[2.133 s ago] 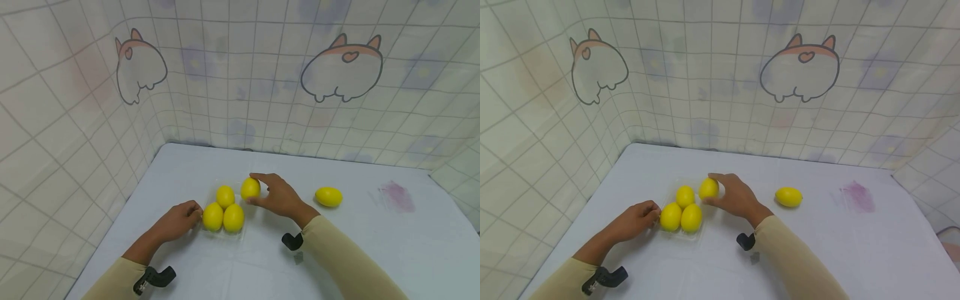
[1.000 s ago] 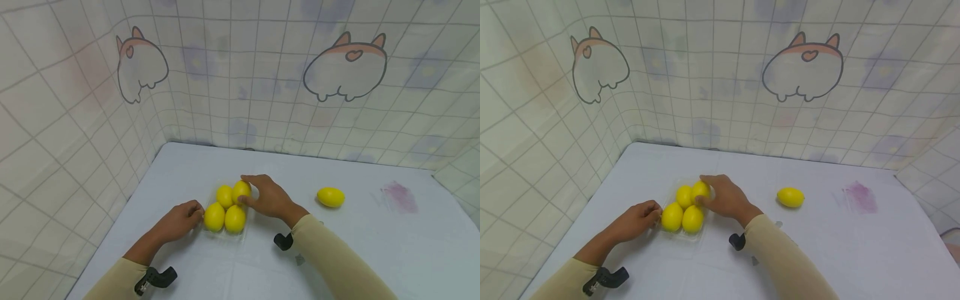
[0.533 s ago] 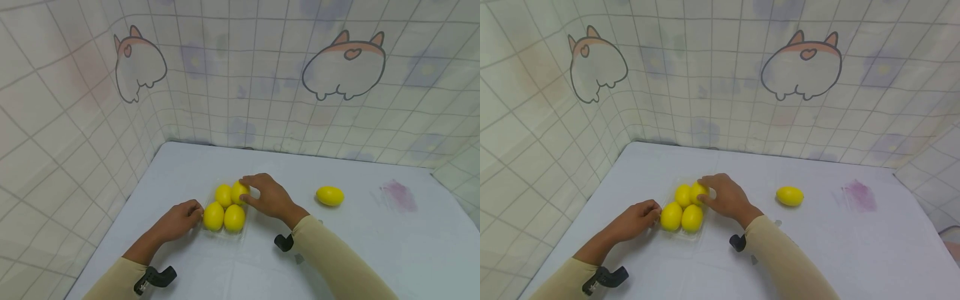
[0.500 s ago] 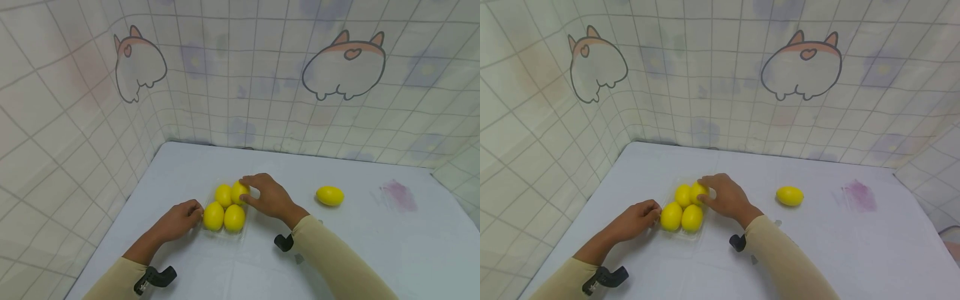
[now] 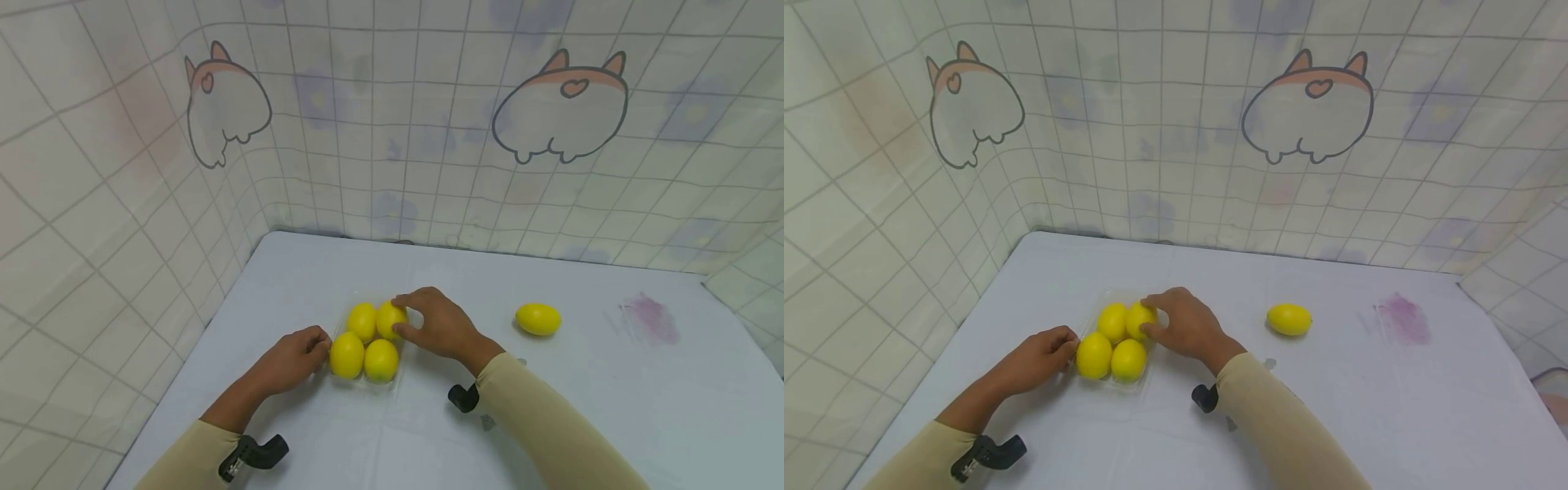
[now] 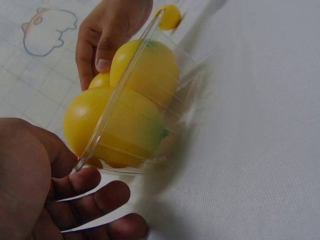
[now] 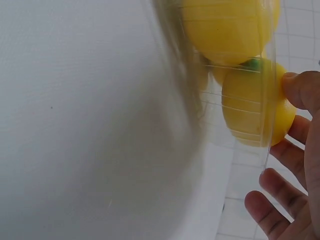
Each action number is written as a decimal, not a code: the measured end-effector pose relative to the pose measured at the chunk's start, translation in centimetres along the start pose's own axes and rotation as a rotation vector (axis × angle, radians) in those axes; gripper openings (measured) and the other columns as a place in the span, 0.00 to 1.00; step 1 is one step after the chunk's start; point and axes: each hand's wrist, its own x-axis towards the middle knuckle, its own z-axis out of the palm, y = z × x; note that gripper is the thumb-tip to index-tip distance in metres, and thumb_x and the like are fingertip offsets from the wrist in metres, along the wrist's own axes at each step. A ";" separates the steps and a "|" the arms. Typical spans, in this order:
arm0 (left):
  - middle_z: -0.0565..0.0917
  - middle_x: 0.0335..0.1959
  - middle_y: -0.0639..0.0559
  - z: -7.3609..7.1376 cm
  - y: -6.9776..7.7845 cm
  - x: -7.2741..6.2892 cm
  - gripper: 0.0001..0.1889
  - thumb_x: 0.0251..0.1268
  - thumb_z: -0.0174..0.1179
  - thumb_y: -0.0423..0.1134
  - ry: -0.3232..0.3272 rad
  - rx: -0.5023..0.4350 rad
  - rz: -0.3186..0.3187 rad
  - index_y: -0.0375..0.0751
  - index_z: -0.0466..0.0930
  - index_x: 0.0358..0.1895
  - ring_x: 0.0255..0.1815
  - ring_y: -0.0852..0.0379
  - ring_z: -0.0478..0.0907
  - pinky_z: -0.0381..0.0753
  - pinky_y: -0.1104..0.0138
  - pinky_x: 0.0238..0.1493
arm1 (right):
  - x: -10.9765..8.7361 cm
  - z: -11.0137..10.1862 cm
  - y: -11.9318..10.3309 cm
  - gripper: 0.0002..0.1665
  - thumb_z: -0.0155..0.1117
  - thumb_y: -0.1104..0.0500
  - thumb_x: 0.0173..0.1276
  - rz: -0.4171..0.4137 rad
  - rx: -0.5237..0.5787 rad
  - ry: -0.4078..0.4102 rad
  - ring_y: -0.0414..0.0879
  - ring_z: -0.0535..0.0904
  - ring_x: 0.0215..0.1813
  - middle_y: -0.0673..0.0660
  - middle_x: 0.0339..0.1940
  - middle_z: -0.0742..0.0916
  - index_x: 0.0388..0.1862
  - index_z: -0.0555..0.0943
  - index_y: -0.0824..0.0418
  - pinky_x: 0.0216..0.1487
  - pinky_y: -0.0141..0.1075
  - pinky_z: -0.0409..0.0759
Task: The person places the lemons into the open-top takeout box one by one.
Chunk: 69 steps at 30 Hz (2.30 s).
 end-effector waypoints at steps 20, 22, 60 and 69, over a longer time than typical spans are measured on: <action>0.77 0.30 0.51 0.0 0.0 0.1 0.09 0.79 0.49 0.42 0.000 0.011 -0.006 0.44 0.77 0.47 0.31 0.54 0.72 0.72 0.60 0.31 | 0.2 0.6 0.5 0.30 0.69 0.42 0.69 0.016 -0.014 -0.051 0.45 0.73 0.67 0.45 0.63 0.82 0.69 0.80 0.46 0.66 0.45 0.73; 0.77 0.30 0.51 0.0 0.1 0.1 0.09 0.79 0.49 0.42 0.000 0.014 -0.008 0.44 0.77 0.47 0.31 0.54 0.72 0.72 0.60 0.31 | 0.3 0.7 0.5 0.30 0.69 0.42 0.69 0.018 -0.028 -0.056 0.44 0.73 0.67 0.45 0.63 0.82 0.69 0.79 0.45 0.66 0.45 0.73; 0.79 0.32 0.52 0.0 0.1 0.4 0.09 0.79 0.51 0.43 -0.002 0.025 -0.028 0.44 0.79 0.48 0.32 0.53 0.74 0.75 0.61 0.33 | -4.7 -4.0 4.2 0.30 0.66 0.42 0.72 0.108 -0.015 0.051 0.54 0.72 0.71 0.54 0.69 0.78 0.71 0.78 0.47 0.67 0.55 0.72; 0.78 0.31 0.51 -0.1 0.4 0.1 0.09 0.79 0.50 0.42 0.000 0.024 -0.023 0.43 0.79 0.48 0.31 0.53 0.73 0.74 0.61 0.31 | -6.2 -5.1 6.1 0.31 0.67 0.43 0.72 0.138 -0.007 0.080 0.56 0.69 0.73 0.55 0.70 0.77 0.71 0.77 0.50 0.68 0.56 0.70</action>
